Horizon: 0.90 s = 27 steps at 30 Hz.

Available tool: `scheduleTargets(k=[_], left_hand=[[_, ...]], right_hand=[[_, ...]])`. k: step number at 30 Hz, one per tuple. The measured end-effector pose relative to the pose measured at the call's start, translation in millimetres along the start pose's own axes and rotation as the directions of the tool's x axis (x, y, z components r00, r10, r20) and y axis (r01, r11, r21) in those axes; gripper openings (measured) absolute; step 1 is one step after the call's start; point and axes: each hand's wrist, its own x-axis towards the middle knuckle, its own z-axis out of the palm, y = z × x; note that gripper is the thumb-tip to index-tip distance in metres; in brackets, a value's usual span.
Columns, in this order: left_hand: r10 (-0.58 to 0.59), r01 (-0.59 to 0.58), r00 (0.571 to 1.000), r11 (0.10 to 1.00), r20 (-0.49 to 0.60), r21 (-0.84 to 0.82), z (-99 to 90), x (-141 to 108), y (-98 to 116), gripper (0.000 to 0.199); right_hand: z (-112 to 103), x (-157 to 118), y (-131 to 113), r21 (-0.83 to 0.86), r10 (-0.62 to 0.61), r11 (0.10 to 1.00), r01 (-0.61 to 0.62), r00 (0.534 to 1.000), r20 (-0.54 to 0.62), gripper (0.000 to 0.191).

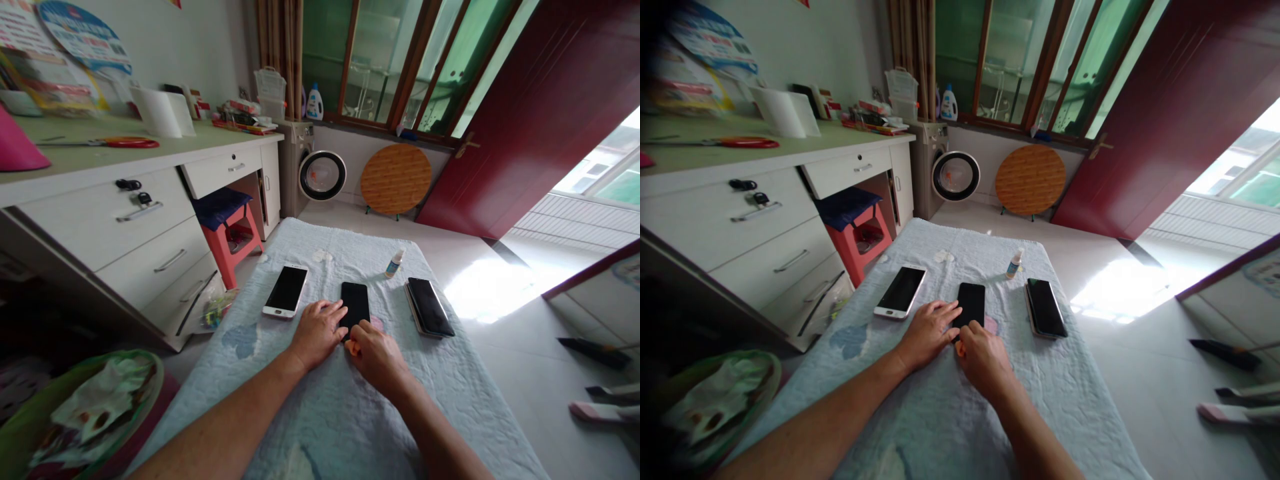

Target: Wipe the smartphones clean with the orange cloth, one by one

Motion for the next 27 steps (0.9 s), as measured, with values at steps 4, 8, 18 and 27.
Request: scheduleTargets(k=[4,8,18,27], left_hand=[[-0.008,0.008,1.000,1.000,-0.008,-0.012,0.5,1,1,0.044],[0.000,0.000,1.000,1.000,-0.021,-0.024,1.1,0,0,0.044],[-0.001,0.001,1.000,1.000,-0.022,-0.019,1.1,1,0,0.044],[0.013,-0.014,1.000,1.000,-0.028,-0.013,0.2,0,0,0.042]], right_hand=[[-4,-7,14,-0.016,0.053,0.998,-0.053,0.999,0.005,0.009],[-8,-9,25,-0.034,0.096,0.995,-0.095,0.995,0.035,0.007],[-1,-4,11,-0.040,0.079,0.996,-0.078,0.997,0.004,0.009],[14,2,-8,0.023,-0.021,0.999,0.023,0.995,-0.096,0.010]])
